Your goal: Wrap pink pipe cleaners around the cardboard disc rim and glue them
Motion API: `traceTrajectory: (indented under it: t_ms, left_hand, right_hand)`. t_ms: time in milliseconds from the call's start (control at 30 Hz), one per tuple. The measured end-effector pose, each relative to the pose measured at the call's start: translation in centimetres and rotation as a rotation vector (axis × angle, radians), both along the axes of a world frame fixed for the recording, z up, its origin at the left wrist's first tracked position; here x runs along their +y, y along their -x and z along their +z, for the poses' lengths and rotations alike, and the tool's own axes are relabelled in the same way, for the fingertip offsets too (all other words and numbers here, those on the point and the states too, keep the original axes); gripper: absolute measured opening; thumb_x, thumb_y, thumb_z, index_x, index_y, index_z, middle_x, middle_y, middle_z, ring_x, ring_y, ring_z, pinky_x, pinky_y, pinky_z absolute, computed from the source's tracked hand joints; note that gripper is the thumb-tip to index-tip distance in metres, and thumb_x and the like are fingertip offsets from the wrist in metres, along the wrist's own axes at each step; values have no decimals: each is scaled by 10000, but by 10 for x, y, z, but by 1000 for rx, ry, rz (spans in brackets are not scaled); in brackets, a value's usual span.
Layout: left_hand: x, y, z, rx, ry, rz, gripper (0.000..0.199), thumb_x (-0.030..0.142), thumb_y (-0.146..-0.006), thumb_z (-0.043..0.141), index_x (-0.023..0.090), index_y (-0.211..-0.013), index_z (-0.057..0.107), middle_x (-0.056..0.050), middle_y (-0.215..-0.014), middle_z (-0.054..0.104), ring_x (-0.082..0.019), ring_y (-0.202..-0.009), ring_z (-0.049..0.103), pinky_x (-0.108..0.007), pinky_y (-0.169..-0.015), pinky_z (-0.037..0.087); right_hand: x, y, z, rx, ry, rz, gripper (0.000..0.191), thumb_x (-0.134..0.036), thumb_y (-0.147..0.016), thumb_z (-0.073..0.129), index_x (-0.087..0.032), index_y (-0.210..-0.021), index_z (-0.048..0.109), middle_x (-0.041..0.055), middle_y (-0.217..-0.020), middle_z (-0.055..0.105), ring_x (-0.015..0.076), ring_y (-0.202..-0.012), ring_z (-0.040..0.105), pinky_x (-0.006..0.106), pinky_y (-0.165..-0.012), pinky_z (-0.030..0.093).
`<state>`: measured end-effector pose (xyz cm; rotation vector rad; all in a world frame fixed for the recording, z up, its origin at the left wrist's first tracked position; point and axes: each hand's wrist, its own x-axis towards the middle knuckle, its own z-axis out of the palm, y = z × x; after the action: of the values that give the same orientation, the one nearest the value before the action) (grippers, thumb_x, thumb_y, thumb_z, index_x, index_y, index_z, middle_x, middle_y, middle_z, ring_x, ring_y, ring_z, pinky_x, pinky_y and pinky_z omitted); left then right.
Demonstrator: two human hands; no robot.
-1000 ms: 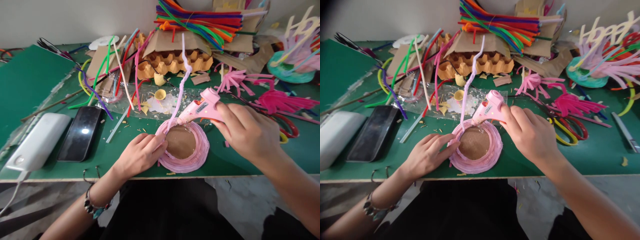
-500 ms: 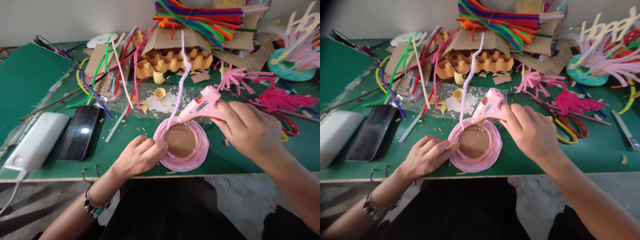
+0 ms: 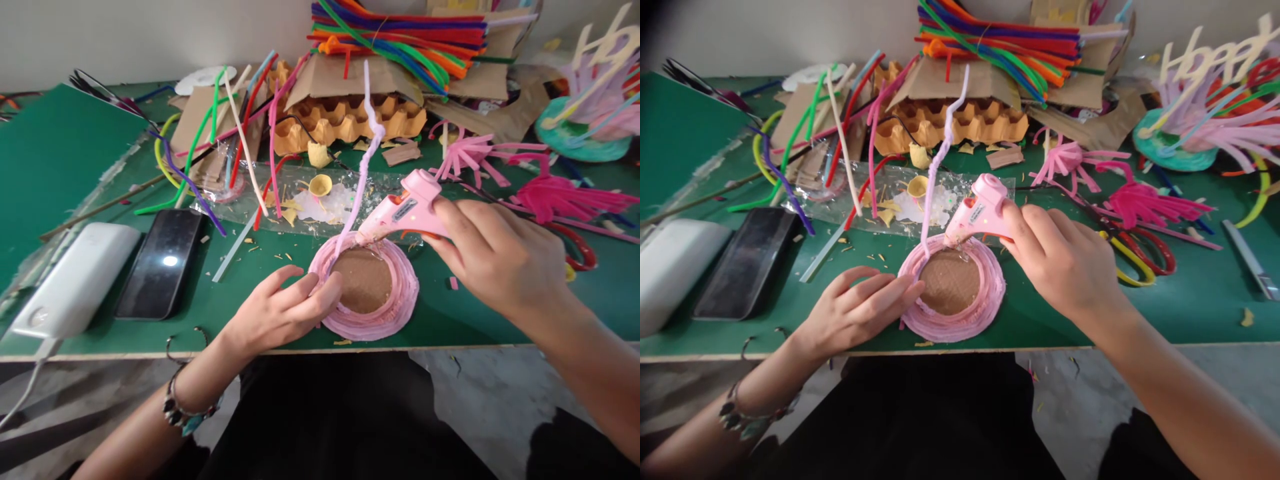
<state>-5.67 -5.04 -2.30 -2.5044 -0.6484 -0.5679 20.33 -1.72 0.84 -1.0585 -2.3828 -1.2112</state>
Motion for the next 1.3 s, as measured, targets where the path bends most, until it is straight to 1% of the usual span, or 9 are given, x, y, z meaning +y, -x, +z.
traceTrajectory:
  t_ms: [167,367,433,500,600,700,867,1000,1300]
  left_hand:
    - [-1,0,5,3,7,1,182,128,-823,526,200,-972,603,14,-988,644,-120,-914,563,-288,-830,419]
    - [-1,0,6,-6,34,2,196,109,-844,494,165,-1011,581,15,-959,662,-115,-914,586,-289,-834,426]
    - [0,-2,3,-8,92,0,185,121,-849,488,146,-1011,575,9,-916,668,-118,-859,599,-289,-797,444]
    - [0,-4,0,11,180,-13,160,207,-863,490,139,-976,579,4,-841,665,-123,-758,606,-281,-701,467]
    - [-1,-6,-4,36,266,-30,286,391,-865,467,135,-918,581,-8,-783,650,-133,-673,598,-271,-577,464]
    - [-2,-6,-5,36,291,-28,366,467,-857,439,131,-912,575,-25,-806,648,-143,-676,601,-268,-537,452]
    - [-2,-5,-3,36,315,-17,359,464,-863,427,139,-914,570,-36,-835,644,-139,-668,592,-262,-522,438]
    - [-2,-5,-4,21,301,-19,357,462,-867,419,140,-920,564,-43,-845,642,-129,-646,577,-256,-524,435]
    - [-4,-4,-5,24,300,15,359,478,-853,438,146,-918,559,-37,-833,642,-125,-631,565,-252,-518,428]
  right_hand:
    - [0,0,0,-2,16,0,285,-283,-791,572,-74,-984,581,31,-718,615,104,-568,490,223,-461,355]
    - [-1,0,0,-16,20,-12,298,-297,-793,571,-74,-992,576,36,-734,624,104,-576,492,226,-464,356]
    - [0,0,0,-21,10,-20,296,-303,-801,561,-80,-996,573,33,-743,628,101,-574,494,225,-465,357]
    - [0,1,0,-24,-3,-30,282,-310,-818,540,-91,-993,574,27,-740,630,97,-567,493,223,-467,357]
    - [0,2,0,-13,-7,-33,263,-311,-833,517,-105,-985,578,18,-731,629,97,-563,492,222,-470,356]
    - [0,3,1,-20,-10,-29,251,-293,-831,519,-104,-985,581,14,-703,614,98,-556,484,221,-469,354]
    - [0,4,5,-59,-34,-35,186,-211,-838,478,-120,-970,572,2,-690,599,90,-537,461,218,-467,342]
    - [0,2,5,-54,-50,-28,169,-163,-792,518,-127,-946,577,-4,-667,591,103,-525,435,225,-449,322]
    - [-2,-1,11,-58,-82,-23,159,-213,-807,535,-124,-927,589,-13,-641,581,101,-524,425,222,-462,330]
